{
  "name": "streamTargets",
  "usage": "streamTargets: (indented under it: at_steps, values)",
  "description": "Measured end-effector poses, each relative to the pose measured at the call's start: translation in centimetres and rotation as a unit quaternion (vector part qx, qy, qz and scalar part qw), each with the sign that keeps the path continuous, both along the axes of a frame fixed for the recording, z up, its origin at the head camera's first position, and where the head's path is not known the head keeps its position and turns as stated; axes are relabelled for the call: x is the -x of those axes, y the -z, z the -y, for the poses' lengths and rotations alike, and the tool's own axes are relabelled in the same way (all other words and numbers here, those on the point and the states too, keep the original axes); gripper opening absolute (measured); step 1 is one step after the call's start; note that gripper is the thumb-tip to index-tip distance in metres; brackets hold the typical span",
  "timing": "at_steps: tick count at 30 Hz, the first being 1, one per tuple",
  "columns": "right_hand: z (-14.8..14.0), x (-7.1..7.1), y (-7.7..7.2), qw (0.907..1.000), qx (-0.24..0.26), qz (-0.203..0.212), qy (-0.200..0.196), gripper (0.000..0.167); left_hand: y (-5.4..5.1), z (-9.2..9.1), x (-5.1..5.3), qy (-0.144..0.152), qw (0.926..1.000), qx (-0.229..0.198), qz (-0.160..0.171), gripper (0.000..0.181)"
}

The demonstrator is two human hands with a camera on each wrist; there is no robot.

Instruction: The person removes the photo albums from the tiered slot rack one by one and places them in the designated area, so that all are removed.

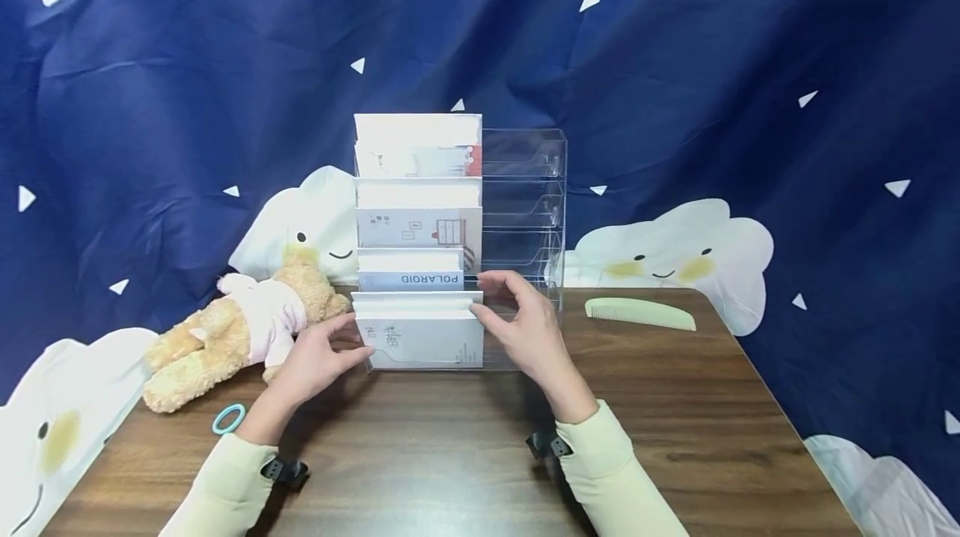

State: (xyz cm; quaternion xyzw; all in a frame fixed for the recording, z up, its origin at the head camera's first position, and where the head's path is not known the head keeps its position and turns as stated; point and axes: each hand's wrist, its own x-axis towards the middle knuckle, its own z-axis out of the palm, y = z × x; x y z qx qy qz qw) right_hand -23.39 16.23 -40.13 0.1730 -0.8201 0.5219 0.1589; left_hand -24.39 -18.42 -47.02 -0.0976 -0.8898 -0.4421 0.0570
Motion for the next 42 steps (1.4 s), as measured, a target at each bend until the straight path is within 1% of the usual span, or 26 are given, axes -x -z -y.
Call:
streamTargets:
  at_steps: [3,6,11,13,16,19,27,31,38,42]
  values:
    - [0.0,0.1,0.2,0.9999,0.007,0.008,0.001,0.041,0.0,-0.1,0.0,0.004,1.0,0.005,0.003,0.067]
    - [-0.1,0.2,0.4,0.9995,0.021,0.021,-0.008,0.043,0.0,-0.1,0.2,0.002,0.9999,0.011,0.002,0.067]
    - [-0.1,0.3,0.9,0.9982,0.041,0.038,-0.018,0.045,0.1,-0.2,0.5,0.0,0.9996,0.027,-0.012,0.066]
    - [-0.1,0.3,1.1,0.9983,0.039,0.041,-0.015,0.043,0.1,-0.3,0.6,0.002,0.9996,0.025,-0.013,0.065]
    - [-0.1,0.3,1.4,0.9982,0.035,0.047,-0.013,0.043,0.1,-0.3,0.6,0.004,0.9998,0.019,-0.006,0.065]
    - [0.1,0.2,1.5,0.9983,0.033,0.046,-0.015,0.041,0.2,-0.3,0.5,0.003,0.9999,0.013,0.006,0.066]
    - [0.3,0.3,2.1,0.9996,0.013,0.026,0.0,0.038,0.3,0.1,0.3,0.01,0.9999,0.006,0.008,0.066]
    - [0.3,0.4,2.3,0.9995,0.013,0.028,-0.001,0.038,0.2,0.2,0.2,0.013,0.9999,0.005,0.01,0.066]
    - [0.4,0.2,2.2,0.9992,0.018,0.036,-0.007,0.037,0.1,0.1,0.1,0.006,0.9998,0.012,0.011,0.066]
    - [0.5,0.3,2.4,0.9989,0.017,0.043,-0.003,0.036,0.1,0.2,0.1,0.011,0.9999,0.009,0.009,0.063]
